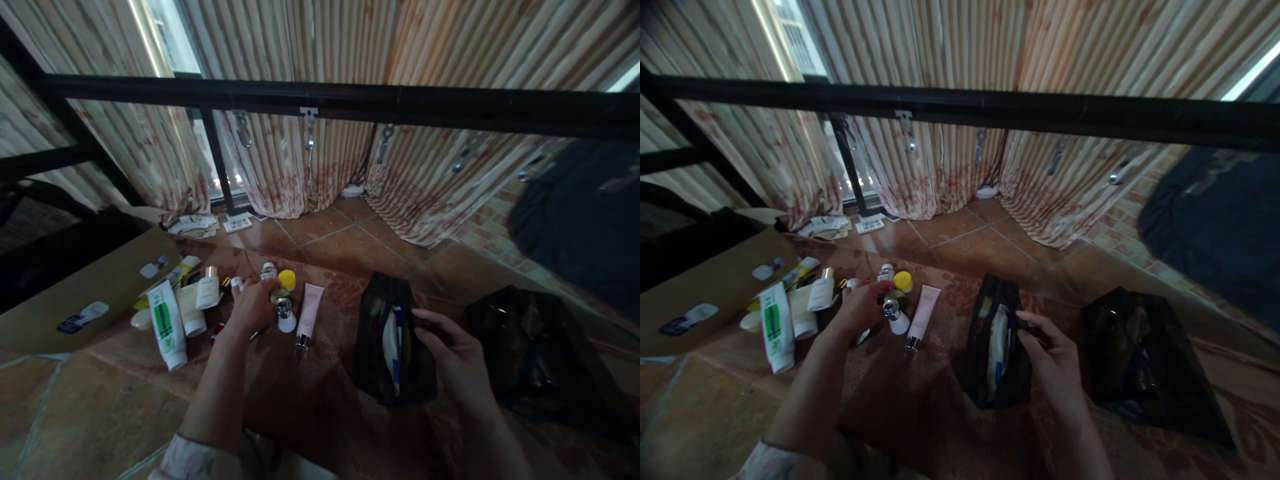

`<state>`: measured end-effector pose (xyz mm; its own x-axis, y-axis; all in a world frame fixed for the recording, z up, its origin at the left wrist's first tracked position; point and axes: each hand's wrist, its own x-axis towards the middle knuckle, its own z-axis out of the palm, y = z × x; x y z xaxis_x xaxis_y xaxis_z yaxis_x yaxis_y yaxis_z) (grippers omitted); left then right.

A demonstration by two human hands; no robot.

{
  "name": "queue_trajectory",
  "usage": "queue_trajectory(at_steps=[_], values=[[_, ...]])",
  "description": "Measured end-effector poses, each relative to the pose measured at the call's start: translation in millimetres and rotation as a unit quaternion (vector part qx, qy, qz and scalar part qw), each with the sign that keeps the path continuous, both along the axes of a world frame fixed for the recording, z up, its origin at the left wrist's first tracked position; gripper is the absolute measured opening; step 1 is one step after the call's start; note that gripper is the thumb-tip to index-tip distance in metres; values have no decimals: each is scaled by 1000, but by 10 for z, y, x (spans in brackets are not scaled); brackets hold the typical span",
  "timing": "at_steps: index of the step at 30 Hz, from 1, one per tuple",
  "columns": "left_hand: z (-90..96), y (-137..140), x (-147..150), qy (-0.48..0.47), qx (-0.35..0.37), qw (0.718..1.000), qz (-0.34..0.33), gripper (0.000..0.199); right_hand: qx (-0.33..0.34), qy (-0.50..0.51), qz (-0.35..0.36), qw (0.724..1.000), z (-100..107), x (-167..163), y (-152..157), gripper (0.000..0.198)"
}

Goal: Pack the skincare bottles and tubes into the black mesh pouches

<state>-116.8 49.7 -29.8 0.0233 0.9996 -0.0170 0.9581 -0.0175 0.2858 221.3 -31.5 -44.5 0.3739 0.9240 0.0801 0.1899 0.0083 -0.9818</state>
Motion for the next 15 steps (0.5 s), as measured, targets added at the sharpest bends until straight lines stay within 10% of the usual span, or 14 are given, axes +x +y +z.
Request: queue_trajectory(at_steps=[15], values=[[-51,46,22,-46,11,999,18,41,-2,-6,0,1000,-13,10,-15,30]])
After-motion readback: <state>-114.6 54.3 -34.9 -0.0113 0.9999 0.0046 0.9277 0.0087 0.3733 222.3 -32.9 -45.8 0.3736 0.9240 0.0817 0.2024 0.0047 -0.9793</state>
